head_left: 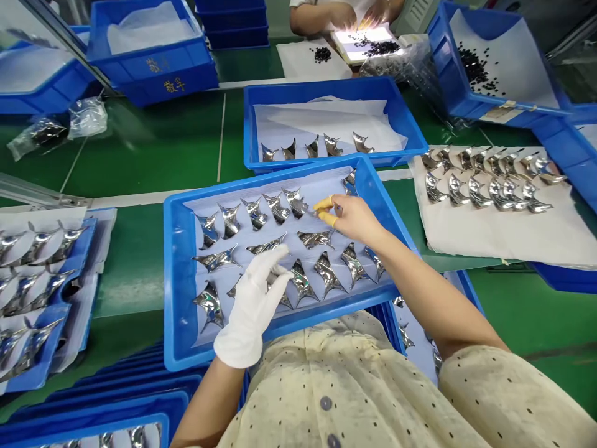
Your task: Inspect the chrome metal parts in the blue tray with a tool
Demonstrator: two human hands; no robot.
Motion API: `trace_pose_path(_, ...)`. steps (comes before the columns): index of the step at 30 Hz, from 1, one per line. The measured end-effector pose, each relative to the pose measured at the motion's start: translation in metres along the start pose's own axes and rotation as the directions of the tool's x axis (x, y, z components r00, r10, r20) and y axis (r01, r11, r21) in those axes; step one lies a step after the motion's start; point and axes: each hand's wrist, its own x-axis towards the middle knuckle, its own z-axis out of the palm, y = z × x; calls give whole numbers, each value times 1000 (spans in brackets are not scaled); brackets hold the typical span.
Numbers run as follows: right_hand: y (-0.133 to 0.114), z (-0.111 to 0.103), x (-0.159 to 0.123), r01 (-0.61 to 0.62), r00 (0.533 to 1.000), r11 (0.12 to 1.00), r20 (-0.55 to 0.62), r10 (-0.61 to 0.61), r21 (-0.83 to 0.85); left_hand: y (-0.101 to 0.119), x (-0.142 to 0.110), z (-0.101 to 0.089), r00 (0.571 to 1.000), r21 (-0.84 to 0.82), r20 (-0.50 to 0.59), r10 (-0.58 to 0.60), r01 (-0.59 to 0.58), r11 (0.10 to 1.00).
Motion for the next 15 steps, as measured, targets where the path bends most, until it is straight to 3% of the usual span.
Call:
trace_pose_path(3, -34, -2, -32, 141, 980, 918, 82, -183, 371, -1, 10, 5, 964, 275, -110, 243, -205, 939)
trace_pose_path(6, -50, 4, -49, 93, 975, 762, 97, -201, 641, -5, 13, 7, 918, 401, -114, 380, -308, 863)
trace_pose_path(8, -52, 13, -50, 10, 976, 602, 122, -178, 798, -6, 10, 7, 924, 358, -177, 340, -262, 896)
trace_pose_path(11, -52, 29, -46, -70, 980, 415, 139, -139, 907, -2, 2, 6, 964, 255, -209, 161, -105, 961)
trace_pose_path(15, -59, 45, -43, -96, 992, 350, 119, -44, 932, 9, -6, 6, 990, 267, -143, 17, 21, 964)
